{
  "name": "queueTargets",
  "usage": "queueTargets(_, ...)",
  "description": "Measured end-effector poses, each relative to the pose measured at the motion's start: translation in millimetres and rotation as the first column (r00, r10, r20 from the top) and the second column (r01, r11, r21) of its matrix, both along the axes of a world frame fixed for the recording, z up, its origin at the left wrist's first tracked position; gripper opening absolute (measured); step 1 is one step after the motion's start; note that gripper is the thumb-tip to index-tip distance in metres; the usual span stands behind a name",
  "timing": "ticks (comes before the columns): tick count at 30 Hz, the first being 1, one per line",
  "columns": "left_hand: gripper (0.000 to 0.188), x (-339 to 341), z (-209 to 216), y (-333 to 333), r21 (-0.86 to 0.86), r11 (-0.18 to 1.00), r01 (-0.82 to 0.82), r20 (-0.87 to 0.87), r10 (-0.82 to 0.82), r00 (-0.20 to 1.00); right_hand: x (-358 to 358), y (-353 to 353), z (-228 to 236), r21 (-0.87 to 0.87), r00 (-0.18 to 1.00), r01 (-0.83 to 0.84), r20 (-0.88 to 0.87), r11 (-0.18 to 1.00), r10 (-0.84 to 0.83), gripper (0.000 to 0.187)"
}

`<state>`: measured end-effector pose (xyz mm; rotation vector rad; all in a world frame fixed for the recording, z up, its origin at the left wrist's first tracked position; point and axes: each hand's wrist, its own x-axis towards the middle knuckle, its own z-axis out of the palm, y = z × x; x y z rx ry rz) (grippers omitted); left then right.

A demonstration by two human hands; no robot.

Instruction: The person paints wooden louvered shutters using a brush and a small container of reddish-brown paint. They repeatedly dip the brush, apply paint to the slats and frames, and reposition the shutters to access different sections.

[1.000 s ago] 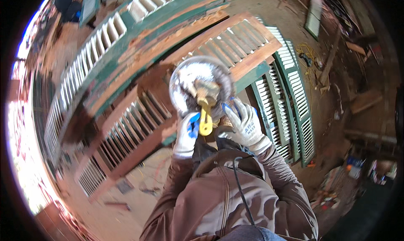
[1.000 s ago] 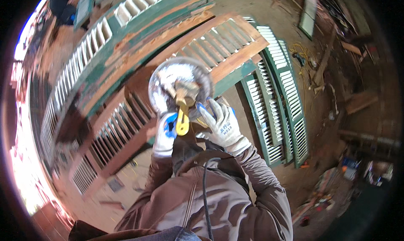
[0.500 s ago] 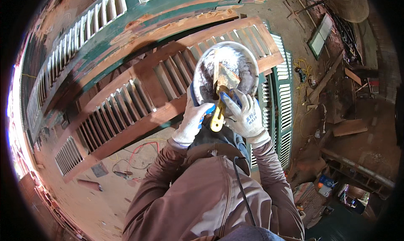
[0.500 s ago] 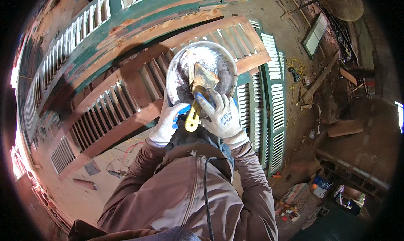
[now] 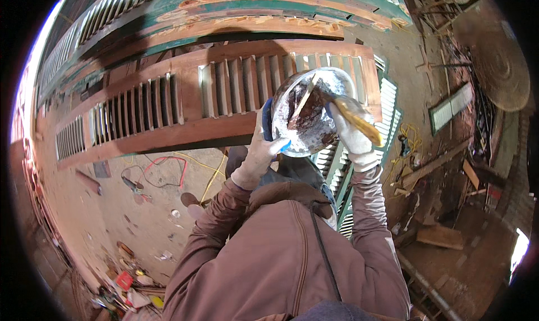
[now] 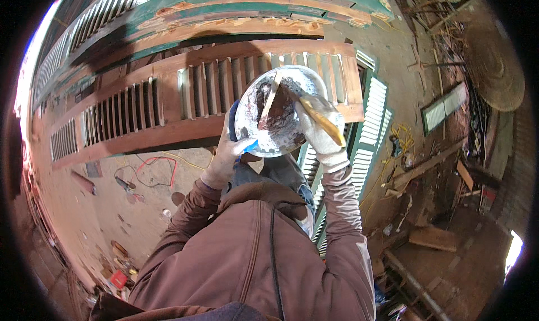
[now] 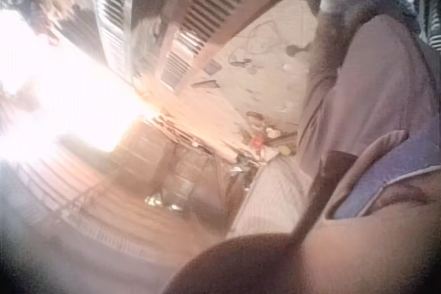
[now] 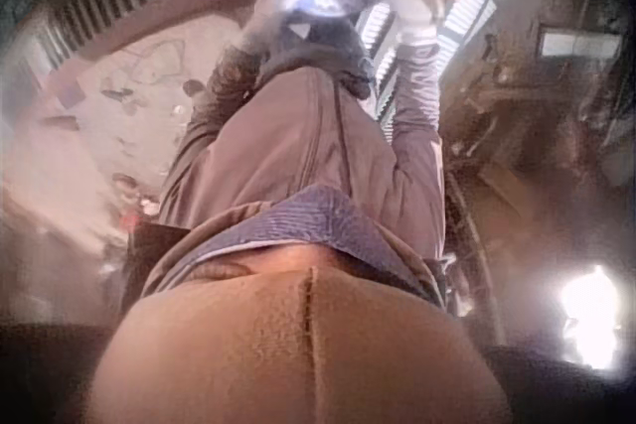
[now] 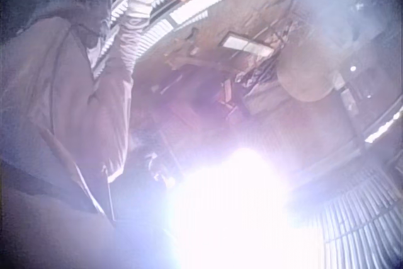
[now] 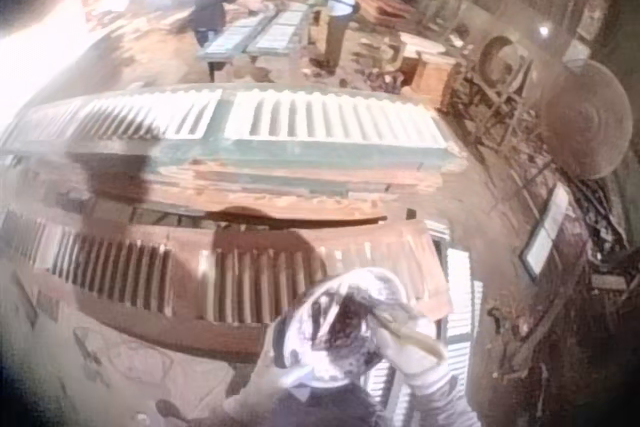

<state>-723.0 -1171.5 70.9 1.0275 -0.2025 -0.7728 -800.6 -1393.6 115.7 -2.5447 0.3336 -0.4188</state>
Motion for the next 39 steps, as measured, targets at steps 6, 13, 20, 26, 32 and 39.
queueTargets(6, 0.092, -49, -1, -58, 0.044, 0.98, -0.196, 0.008, 0.196, 0.981, -27, -49, -6, -0.062, 0.992, 0.07, 0.112, 0.996, -0.063, 0.017)
queueTargets(13, 0.093, -83, -8, -96, 0.069, 0.953, -0.295, 0.011, 0.295, 0.955, -13, -55, -9, -0.311, 0.978, -0.035, 0.183, 0.95, 0.096, 0.011)
queueTargets(20, 0.094, -76, 2, -91, 0.114, 0.94, -0.321, -0.03, 0.326, 0.945, -28, -64, 5, -0.198, 0.952, -0.173, 0.217, 0.965, 0.215, 0.015)
queueTargets(26, 0.094, -65, 13, -87, -0.001, 0.951, -0.309, 0.024, 0.309, 0.951, -7, -66, -2, 0.06, 0.963, -0.066, 0.267, 0.996, 0.048, 0.022)
queueTargets(32, 0.099, -43, 19, -75, -0.03, 0.956, -0.292, 0.153, 0.293, 0.944, 8, -44, 5, -0.229, 0.981, -0.082, 0.155, 0.97, 0.12, 0.027)
queueTargets(39, 0.095, -21, 12, -45, -0.048, 0.961, -0.271, 0.044, 0.274, 0.961, 3, -63, -3, 0.831, 0.988, 0.116, -0.15, 0.544, 0.019, 0.022)
